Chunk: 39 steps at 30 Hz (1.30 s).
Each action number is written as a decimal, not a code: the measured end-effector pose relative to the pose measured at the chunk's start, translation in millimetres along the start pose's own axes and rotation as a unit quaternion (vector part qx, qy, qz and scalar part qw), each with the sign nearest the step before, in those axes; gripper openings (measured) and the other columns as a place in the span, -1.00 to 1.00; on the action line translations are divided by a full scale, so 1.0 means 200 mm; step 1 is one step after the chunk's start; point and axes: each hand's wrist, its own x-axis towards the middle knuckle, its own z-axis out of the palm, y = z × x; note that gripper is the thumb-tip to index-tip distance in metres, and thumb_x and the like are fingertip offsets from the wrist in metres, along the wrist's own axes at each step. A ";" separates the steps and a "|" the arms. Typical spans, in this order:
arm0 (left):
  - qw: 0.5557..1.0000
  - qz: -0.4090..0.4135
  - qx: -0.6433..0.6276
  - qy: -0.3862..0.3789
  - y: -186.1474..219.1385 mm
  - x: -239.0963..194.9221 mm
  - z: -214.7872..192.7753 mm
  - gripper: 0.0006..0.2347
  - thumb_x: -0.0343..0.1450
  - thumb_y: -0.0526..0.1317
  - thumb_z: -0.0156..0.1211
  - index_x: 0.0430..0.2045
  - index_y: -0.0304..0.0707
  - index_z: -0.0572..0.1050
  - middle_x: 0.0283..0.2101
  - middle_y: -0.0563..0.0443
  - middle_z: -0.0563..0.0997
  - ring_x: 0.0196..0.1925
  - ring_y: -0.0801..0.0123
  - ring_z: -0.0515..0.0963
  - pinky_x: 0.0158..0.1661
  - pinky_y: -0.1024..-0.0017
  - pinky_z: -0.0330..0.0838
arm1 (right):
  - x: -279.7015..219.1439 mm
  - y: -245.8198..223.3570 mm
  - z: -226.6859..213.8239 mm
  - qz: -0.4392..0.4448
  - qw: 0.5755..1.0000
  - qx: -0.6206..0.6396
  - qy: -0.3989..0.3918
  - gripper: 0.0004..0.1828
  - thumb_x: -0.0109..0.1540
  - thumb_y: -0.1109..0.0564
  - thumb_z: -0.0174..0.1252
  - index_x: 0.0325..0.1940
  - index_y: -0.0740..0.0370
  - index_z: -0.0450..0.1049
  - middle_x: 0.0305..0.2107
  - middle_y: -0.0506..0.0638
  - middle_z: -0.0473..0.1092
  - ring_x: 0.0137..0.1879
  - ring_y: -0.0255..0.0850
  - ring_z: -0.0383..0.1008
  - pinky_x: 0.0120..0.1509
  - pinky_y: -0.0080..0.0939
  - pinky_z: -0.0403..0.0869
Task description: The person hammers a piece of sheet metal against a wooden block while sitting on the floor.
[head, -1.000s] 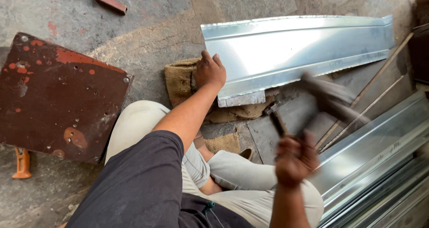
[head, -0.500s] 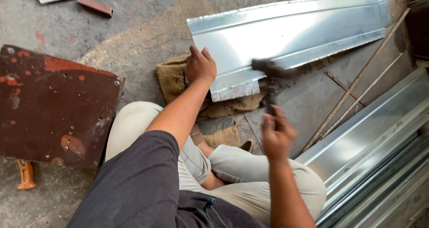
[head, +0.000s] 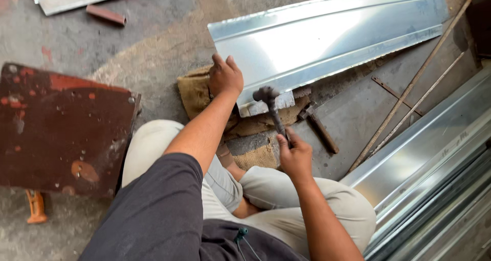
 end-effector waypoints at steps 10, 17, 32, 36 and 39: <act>1.000 -0.013 0.016 0.005 -0.01 0.03 0.03 -0.66 0.56 0.03 -0.23 0.00 -0.28 0.23 -0.14 -0.32 0.61 -0.12 -0.16 0.61 -0.18 -0.08 0.47 | 0.01 -0.62 -0.75 -0.372 0.878 0.245 0.176 -0.69 0.57 0.05 0.08 0.37 0.16 0.33 -0.20 0.16 0.46 -0.28 -0.08 0.57 -0.17 -0.17 0.60; 1.000 -0.010 -0.002 -0.001 -0.02 0.02 0.03 -0.67 0.57 0.02 -0.22 -0.03 -0.29 0.23 -0.15 -0.31 0.63 -0.08 -0.15 0.61 -0.16 -0.09 0.47 | 0.20 -0.14 -0.13 -0.311 0.927 -0.022 0.208 -0.80 0.35 0.14 0.15 0.06 0.14 0.51 -0.43 0.04 0.44 -0.40 -0.21 0.40 -0.24 -0.17 0.43; 0.999 -0.025 0.008 -0.034 0.00 0.03 -0.01 -0.65 0.58 0.06 -0.23 -0.04 -0.30 0.19 -0.25 -0.30 0.61 -0.22 -0.09 0.66 -0.31 0.04 0.57 | 0.17 -0.28 -0.52 -0.326 0.862 0.284 0.266 -0.76 0.47 0.06 0.16 0.19 0.17 0.48 -0.39 0.01 0.45 -0.46 -0.31 0.41 -0.39 -0.32 0.36; 1.000 -0.006 -0.009 -0.006 -0.04 0.03 0.01 -0.66 0.58 0.05 -0.20 -0.08 -0.31 0.20 -0.26 -0.31 0.62 -0.23 -0.12 0.66 -0.31 0.03 0.56 | 0.23 -0.08 -0.15 -0.260 0.952 0.027 0.159 -0.73 0.38 0.16 0.18 0.17 0.18 0.49 -0.40 0.05 0.46 -0.38 -0.24 0.44 -0.29 -0.26 0.41; 1.000 0.000 -0.004 0.021 -0.06 0.03 0.05 -0.63 0.56 0.06 -0.16 -0.05 -0.32 0.20 -0.25 -0.35 0.62 -0.22 -0.21 0.64 -0.30 -0.05 0.52 | 0.25 -0.10 -0.08 -0.138 0.987 -0.054 0.059 -0.70 0.33 0.17 0.25 0.15 0.18 0.51 -0.42 0.10 0.47 -0.37 -0.22 0.47 -0.27 -0.21 0.44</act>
